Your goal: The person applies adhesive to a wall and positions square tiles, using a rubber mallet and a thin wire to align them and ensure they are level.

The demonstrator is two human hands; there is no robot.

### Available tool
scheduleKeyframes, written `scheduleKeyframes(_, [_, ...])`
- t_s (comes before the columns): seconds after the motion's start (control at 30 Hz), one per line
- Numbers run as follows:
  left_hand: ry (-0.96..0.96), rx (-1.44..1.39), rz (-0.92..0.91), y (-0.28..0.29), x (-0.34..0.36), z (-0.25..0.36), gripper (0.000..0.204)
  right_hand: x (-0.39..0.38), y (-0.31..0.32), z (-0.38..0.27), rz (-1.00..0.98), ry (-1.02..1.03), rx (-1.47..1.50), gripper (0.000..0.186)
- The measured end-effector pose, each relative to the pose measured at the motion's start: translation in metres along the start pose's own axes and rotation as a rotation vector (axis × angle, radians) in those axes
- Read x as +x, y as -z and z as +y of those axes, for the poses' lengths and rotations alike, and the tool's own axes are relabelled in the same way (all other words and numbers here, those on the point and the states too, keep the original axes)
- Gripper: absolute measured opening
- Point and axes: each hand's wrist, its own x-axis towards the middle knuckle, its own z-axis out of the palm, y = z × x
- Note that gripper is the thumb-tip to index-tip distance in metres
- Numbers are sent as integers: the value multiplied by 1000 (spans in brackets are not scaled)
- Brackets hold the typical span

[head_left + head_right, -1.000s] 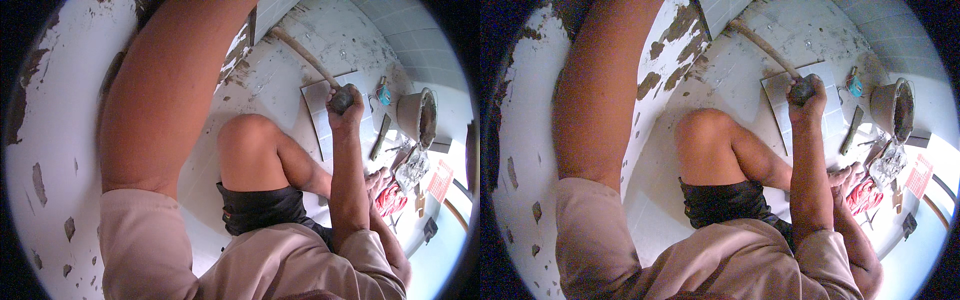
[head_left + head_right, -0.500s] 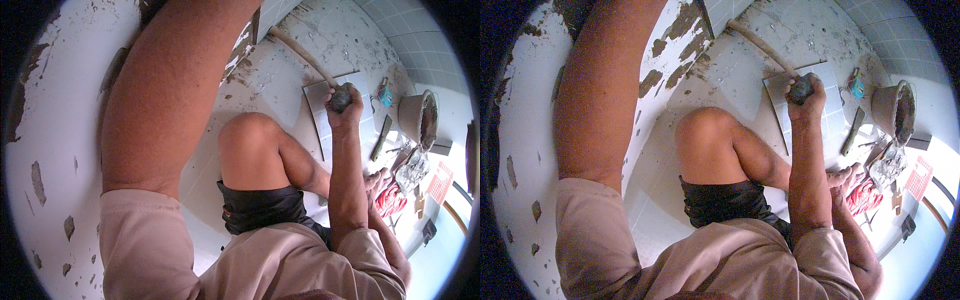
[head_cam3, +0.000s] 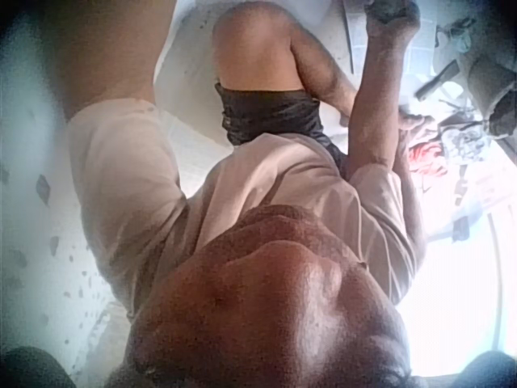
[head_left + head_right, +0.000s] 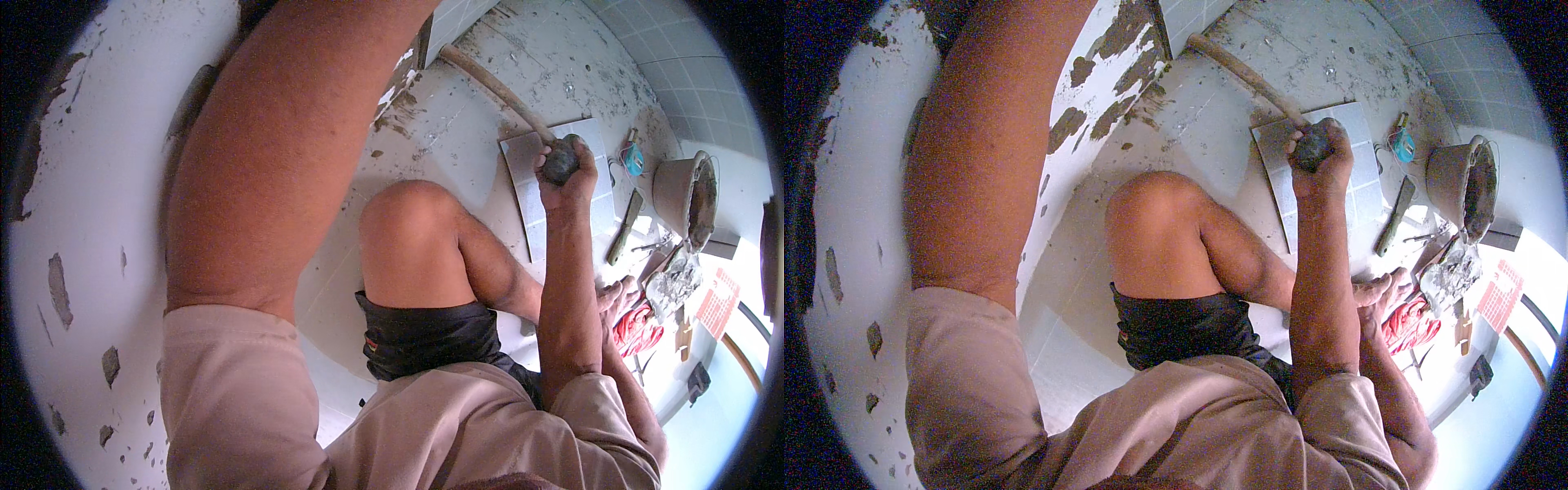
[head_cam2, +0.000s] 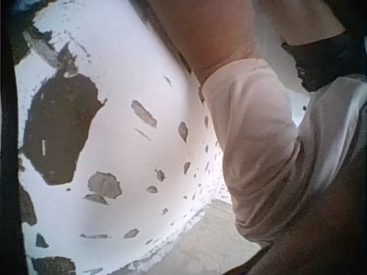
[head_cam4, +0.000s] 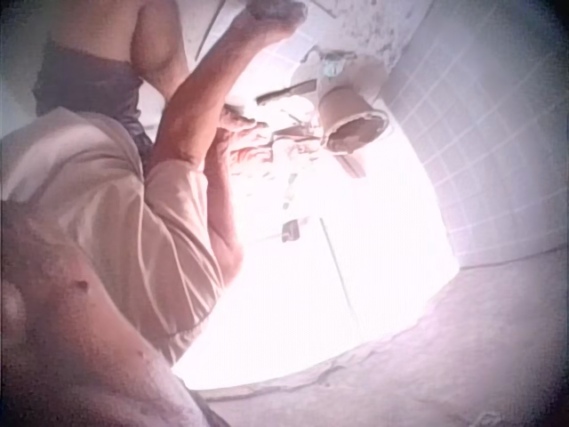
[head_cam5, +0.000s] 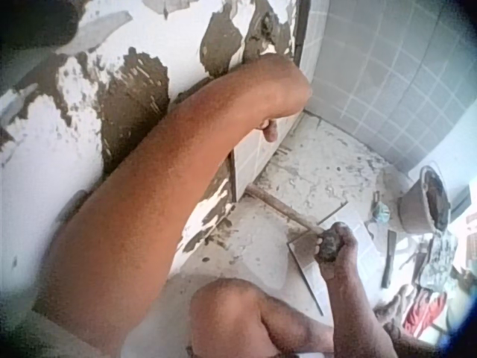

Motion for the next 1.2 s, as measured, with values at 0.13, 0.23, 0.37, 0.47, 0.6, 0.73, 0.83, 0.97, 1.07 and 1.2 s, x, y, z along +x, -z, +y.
scheduleKeyframes(0.13, [19, -36, 40, -2, -2, 4, 37, -3, 12, -12, 49, 44, 9, 19])
scheduleKeyframes(0.23, [199, 33, 71, -5, 9, 11, 40, -4, 24, -23, 26, 65, 35, 20])
scheduleKeyframes(0.37, [136, 12, 29, -8, 15, 1, 41, 2, 26, -32, 78, 98, 85, 20])
scheduleKeyframes(0.47, [27, 94, -69, 6, 18, -11, 39, 7, 23, -33, 98, 102, 116, 21])
scheduleKeyframes(0.6, [118, 97, -5, -6, 22, -2, 36, 25, 31, -30, 0, 108, 12, 20])
scheduleKeyframes(0.73, [-40, 592, -131, -12, 33, -13, 29, 21, -5, -1, 63, 25, 42, 21])
scheduleKeyframes(0.83, [-162, 930, -172, -10, 32, -10, 30, 15, -2, -6, 22, 50, 35, 21])
scheduleKeyframes(0.97, [-128, 899, -95, -13, 21, -11, 33, 21, 12, -15, 39, 25, 85, 17])
scheduleKeyframes(1.07, [350, 310, 117, -26, 33, -27, 21, 25, 17, -18, 67, 79, 161, 15])
scheduleKeyframes(1.2, [162, 212, 33, -23, 26, -24, 35, 27, 6, -30, 84, 134, 173, 15])
